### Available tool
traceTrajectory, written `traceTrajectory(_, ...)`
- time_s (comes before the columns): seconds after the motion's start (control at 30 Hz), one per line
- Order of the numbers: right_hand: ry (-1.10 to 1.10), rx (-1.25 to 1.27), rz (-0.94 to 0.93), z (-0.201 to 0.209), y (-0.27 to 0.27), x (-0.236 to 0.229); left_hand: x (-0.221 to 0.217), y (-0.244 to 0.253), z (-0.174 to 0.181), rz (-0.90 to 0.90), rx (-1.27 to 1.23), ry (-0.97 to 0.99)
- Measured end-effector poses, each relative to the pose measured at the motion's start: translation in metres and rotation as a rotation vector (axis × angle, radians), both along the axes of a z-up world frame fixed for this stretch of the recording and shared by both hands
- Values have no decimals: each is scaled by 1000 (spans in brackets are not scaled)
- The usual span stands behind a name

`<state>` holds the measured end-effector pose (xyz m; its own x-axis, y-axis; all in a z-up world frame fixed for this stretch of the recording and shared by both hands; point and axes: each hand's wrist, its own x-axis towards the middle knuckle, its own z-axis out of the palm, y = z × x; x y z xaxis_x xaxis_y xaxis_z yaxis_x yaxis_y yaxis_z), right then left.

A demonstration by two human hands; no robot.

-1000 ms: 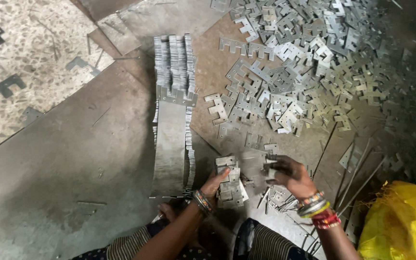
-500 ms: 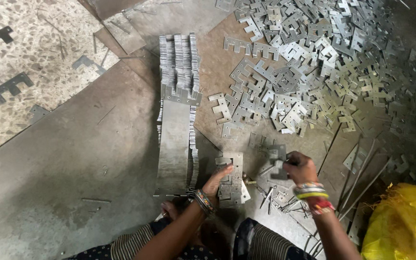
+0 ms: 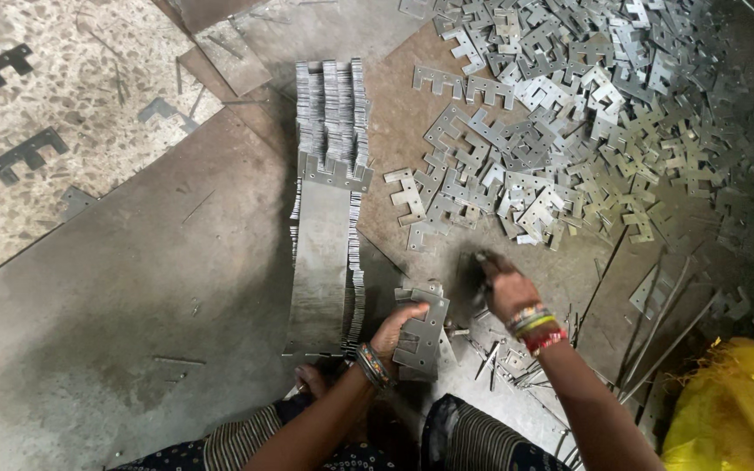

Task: The person sits on the floor and sorts small metal brackets by picking them up from a large pile and stacking them into neat columns. The hands repeatedly pick, align, and place the brackets, gradually building organized stacks.

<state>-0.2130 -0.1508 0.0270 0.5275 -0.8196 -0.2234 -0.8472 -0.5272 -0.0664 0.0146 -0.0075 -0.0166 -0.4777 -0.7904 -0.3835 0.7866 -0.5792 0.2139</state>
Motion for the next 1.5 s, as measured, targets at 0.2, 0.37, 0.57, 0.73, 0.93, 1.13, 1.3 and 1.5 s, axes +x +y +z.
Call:
traceTrajectory(0.2, 138, 74, 138, 16, 100, -51, -2, -3, 10, 83, 9, -75)
traceTrajectory(0.37, -331, -149, -66, 81, 108, -36, -7, -1, 5, -33, -2, 19)
traceTrajectory(0.57, -519, -394, 518, 178, 108, 55, 0, 4, 35, -17, -62, -30)
traceTrajectory(0.73, -718, -320, 141, 199, 111, 78, 26, -8, 91, 159, -129, -327)
traceTrajectory(0.93, -843, 77, -328, 140, 91, 103, 121, -38, 168, 331, -799, -1393)
traceTrajectory(1.13, -1007, 110, -50, 74, 86, 164, 165, -59, 169, -700, -1037, -1962)
traceTrajectory(1.3, -1010, 124, 106, 41, 87, 198, 156, -70, 122, -979, -1080, -2007)
traceTrajectory(1.5, -773, 166, -21, 31, 82, 208, 213, -61, 86, -437, -790, -1781)
